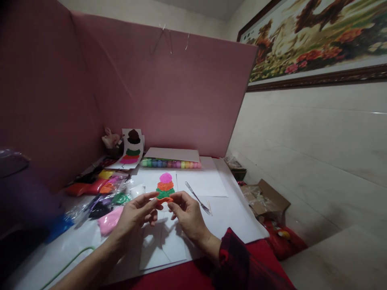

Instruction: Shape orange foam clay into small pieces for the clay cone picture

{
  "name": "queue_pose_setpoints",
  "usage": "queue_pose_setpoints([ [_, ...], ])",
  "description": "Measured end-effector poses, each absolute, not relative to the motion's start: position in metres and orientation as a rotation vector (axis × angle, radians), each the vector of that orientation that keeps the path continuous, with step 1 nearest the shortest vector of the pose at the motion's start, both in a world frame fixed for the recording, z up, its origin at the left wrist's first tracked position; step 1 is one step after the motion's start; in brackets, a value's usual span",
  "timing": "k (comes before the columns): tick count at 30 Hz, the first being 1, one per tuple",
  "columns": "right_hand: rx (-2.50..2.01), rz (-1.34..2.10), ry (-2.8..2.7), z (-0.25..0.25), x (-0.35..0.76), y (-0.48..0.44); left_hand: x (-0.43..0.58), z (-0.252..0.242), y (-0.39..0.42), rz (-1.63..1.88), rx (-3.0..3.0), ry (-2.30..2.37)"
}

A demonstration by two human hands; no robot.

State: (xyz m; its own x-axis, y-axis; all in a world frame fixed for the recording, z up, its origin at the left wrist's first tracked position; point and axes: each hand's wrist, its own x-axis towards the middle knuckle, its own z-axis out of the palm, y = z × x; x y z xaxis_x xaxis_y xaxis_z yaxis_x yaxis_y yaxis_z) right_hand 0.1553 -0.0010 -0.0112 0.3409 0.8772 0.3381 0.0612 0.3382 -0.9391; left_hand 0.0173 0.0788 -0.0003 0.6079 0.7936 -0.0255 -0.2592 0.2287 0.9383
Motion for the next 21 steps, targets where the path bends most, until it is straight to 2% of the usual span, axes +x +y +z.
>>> queue_pose_setpoints([
  [5,-1.087,0.744,-1.229,-0.0072,0.1501,-0.007,0.0178,-0.0007,0.0751,0.655,1.283,0.466],
  [13,-1.222,0.565,-1.323,-0.0044,0.1466,-0.0116,0.0189,0.0028,0.0702,0.685,1.315,0.501],
  [21,-1.091,0.659,-1.117,-0.0105,0.1508,-0.0035,0.0194,-0.0046,0.0775,0.762,1.139,0.5],
])
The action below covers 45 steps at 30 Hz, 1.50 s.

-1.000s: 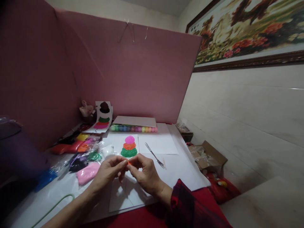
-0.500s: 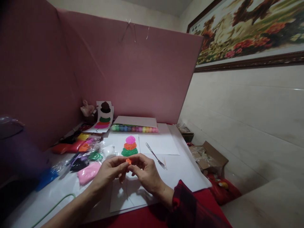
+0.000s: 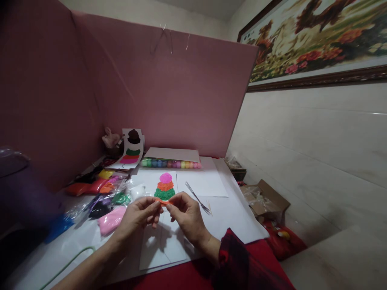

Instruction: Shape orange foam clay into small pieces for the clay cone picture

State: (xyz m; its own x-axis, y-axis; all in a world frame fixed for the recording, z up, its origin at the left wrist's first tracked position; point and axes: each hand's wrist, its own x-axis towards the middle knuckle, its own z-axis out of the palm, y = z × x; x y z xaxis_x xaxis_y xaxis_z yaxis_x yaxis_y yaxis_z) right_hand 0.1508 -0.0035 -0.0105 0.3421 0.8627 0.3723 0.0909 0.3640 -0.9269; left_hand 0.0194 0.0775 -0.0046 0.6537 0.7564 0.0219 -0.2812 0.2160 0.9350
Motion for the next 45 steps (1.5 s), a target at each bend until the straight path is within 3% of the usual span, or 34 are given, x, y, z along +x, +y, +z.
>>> queue_pose_setpoints([
  [5,-1.038,0.686,-1.035,-0.012,0.156,0.0,0.017,-0.002,0.08,0.794,1.054,0.532],
  [13,-1.072,0.709,-1.151,-0.01,0.15,-0.006,0.017,-0.003,0.075,0.496,1.137,0.339],
  [31,-1.068,0.701,-1.195,-0.01,0.149,-0.007,0.016,0.004,0.07,0.775,1.443,0.507],
  [45,-1.156,0.622,-1.302,-0.004,0.147,-0.012,0.017,0.007,0.07,0.545,1.11,0.494],
])
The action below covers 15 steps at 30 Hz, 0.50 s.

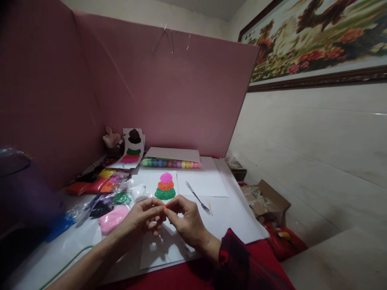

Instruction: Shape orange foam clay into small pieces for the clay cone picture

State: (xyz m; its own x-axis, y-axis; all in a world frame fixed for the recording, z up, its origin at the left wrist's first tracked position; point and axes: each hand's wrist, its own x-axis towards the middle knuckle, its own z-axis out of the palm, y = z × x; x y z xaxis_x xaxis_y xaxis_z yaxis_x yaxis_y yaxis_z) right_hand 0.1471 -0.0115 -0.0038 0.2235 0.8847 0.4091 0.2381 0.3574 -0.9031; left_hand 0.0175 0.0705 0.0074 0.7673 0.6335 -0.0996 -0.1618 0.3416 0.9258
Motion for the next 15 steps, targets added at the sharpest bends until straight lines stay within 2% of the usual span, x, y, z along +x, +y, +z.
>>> queue_pose_setpoints([
  [8,-1.085,0.688,-1.027,-0.0045,0.1548,-0.0034,0.0172,0.0066,0.0777,0.776,0.977,0.58],
  [15,-1.088,0.659,-1.075,-0.003,0.1549,-0.0027,0.0153,0.0064,0.0763,0.67,1.149,0.51],
])
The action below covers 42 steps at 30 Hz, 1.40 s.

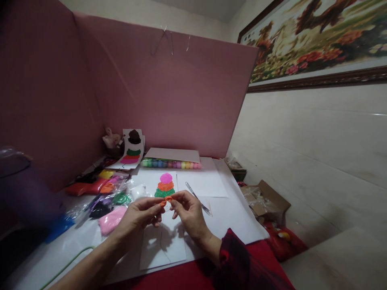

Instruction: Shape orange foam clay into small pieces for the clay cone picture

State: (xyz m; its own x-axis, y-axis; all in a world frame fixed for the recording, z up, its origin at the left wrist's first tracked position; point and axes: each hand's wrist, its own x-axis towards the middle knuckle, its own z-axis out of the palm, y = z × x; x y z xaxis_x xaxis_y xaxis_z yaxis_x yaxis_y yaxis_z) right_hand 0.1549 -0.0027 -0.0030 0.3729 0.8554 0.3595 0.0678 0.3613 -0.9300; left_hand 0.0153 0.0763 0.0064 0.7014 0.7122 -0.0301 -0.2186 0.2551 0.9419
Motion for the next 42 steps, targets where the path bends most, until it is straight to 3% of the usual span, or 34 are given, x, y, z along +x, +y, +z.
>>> queue_pose_setpoints([
  [8,-1.054,0.747,-1.203,-0.006,0.149,-0.0083,0.0172,0.0002,0.0748,0.681,1.258,0.458],
  [17,-1.252,0.346,-1.411,-0.0031,0.1516,-0.0115,0.0184,0.0045,0.0683,0.69,1.362,0.487],
  [27,-1.274,0.293,-1.438,-0.0026,0.1515,-0.0123,0.0181,-0.0007,0.0745,0.665,1.253,0.475],
  [42,-1.14,0.65,-1.091,-0.0072,0.153,-0.004,0.0162,0.0017,0.0774,0.821,1.153,0.51],
])
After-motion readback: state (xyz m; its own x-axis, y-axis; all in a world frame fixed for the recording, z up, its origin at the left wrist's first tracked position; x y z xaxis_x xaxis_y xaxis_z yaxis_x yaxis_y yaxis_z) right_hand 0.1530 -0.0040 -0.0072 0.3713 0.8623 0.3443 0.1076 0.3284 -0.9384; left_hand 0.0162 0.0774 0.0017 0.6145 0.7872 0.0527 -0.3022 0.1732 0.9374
